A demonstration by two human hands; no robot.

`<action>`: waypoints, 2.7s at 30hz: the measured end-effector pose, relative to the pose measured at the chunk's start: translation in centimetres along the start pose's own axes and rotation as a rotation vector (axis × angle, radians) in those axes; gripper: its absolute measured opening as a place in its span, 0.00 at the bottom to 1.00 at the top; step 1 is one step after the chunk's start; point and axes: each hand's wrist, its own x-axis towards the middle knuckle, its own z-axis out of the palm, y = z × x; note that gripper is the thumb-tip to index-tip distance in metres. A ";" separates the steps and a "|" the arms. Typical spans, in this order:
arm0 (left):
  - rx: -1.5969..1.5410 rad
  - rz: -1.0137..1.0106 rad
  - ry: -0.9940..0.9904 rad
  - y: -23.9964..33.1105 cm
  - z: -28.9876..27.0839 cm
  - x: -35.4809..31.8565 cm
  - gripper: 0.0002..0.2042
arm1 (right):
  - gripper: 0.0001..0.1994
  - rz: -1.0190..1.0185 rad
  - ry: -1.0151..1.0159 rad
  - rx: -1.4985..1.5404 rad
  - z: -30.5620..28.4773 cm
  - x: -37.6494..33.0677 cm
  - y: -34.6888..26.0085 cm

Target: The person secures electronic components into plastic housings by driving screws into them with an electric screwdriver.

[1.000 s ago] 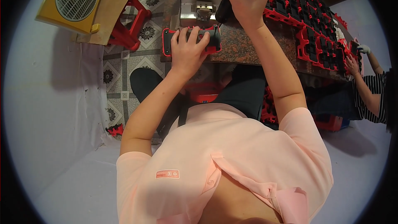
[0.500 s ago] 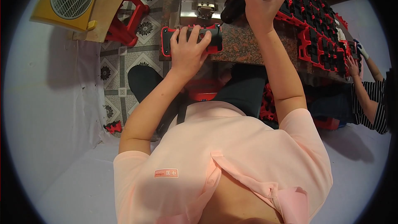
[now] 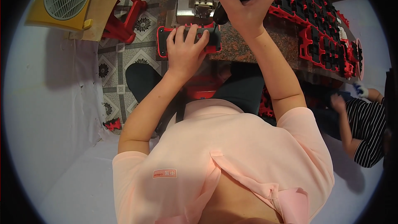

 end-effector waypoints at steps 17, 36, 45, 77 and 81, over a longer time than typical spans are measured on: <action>-0.023 -0.007 -0.018 0.7 -1.3 -1.5 0.32 | 0.11 -0.006 0.049 0.166 2.8 0.8 3.0; 0.038 -0.044 -0.007 0.3 -1.0 -0.9 0.32 | 0.11 -0.088 0.053 0.131 1.6 0.1 3.6; 0.034 -0.036 -0.002 0.0 -0.9 -1.0 0.32 | 0.10 0.110 0.045 0.221 0.4 2.6 0.5; 0.086 -0.017 -0.089 -0.3 0.6 -2.3 0.39 | 0.31 0.253 0.078 0.025 -2.3 -6.9 -1.4; 0.151 0.100 -0.100 -0.1 0.5 -1.9 0.32 | 0.29 0.269 0.108 0.193 -6.8 -8.4 -8.3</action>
